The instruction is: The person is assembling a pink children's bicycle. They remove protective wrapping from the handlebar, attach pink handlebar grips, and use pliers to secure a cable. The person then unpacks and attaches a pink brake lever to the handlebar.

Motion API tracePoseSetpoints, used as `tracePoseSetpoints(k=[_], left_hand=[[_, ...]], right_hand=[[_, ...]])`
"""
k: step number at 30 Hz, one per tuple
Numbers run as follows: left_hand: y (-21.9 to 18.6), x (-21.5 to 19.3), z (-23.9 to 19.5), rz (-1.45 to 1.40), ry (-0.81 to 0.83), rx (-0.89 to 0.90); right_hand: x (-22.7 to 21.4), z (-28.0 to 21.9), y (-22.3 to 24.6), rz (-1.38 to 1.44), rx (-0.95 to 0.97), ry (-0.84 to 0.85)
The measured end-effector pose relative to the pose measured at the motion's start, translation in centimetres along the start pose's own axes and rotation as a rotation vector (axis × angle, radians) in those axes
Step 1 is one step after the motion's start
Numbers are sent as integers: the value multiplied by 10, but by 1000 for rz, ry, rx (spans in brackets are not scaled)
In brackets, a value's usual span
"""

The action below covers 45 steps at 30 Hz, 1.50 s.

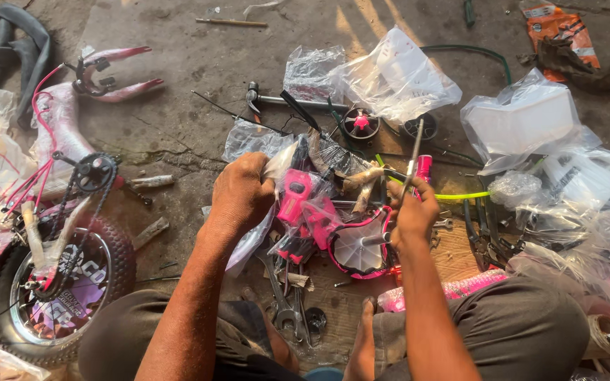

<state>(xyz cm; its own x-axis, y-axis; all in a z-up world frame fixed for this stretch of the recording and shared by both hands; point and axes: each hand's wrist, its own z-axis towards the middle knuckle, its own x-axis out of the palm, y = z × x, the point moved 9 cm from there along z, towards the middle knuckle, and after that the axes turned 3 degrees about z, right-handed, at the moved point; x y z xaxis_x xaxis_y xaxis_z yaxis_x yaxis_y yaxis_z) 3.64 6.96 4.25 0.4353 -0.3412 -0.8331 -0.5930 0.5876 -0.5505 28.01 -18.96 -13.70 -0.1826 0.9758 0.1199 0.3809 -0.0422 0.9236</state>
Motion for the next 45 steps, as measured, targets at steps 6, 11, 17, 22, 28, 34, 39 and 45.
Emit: tracePoseSetpoints(k=[6,11,17,22,28,34,39,45], left_hand=[[6,-2,1,81,-35,77],[12,12,4,84,17,82],[7,22,11,80,40,132],[-2,17,4,62,39,157],[11,18,-5,121,73,165],[10,20,-4,85,122,142],[-15,1,-7,-234,-47,220],[-9,-29,-8,-193,-11,174]], right_hand=[[-73,124,-31,-1167,-273,-149],[-84,154,-68,-1354,44,16],[100,39,-58,-1149,-580,632],[175,-38,-107,-1338,-665,750],[123,-41,-59,-855,-593,446],[125,-58,15,-409,-586,493],[153,-88,51,-30,-301,651],[200,-141,60,184,114,975]])
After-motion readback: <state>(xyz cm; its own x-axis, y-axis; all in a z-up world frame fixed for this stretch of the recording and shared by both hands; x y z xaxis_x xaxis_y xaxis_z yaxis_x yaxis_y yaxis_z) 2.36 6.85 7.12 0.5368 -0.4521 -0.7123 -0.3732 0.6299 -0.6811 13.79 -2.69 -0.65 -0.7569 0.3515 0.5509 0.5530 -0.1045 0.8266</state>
